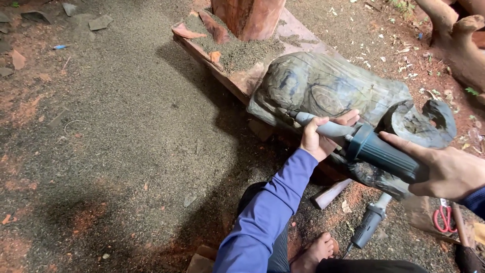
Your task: Carving details into a wooden buffalo sculpture using a power rotary tool
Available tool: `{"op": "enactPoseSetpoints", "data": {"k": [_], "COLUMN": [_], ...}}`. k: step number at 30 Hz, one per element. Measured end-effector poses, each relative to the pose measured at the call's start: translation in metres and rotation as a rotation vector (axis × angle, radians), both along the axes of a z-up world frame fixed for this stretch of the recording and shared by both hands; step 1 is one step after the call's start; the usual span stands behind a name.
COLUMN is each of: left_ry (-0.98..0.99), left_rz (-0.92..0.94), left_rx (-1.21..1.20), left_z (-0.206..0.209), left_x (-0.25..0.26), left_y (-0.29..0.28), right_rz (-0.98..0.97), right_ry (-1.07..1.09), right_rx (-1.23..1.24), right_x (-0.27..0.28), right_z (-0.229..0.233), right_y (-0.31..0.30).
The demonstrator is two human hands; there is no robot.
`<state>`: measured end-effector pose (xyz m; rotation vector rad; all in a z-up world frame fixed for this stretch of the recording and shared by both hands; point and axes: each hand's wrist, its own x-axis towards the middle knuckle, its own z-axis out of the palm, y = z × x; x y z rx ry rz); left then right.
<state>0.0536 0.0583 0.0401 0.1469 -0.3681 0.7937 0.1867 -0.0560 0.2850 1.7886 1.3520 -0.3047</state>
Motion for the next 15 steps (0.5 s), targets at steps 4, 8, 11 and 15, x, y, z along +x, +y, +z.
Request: {"op": "enactPoseSetpoints", "data": {"k": [4, 8, 11, 15], "left_ry": [0.020, 0.064, 0.091, 0.094], "left_rz": [-0.003, 0.042, 0.060, 0.049], "left_rx": [-0.006, -0.002, 0.020, 0.040], "left_z": [0.004, 0.008, 0.009, 0.012], "left_x": [0.002, 0.002, 0.000, -0.004], "left_y": [-0.003, -0.005, -0.003, 0.000], "right_rz": [0.006, 0.024, -0.016, -0.008], "right_ry": [0.001, 0.067, 0.151, 0.232], "right_rx": [0.036, 0.117, 0.149, 0.221], "right_x": [0.013, 0.032, 0.037, 0.046], "right_z": [-0.008, -0.014, -0.015, -0.021], "right_y": [-0.004, -0.008, -0.006, -0.003]}}
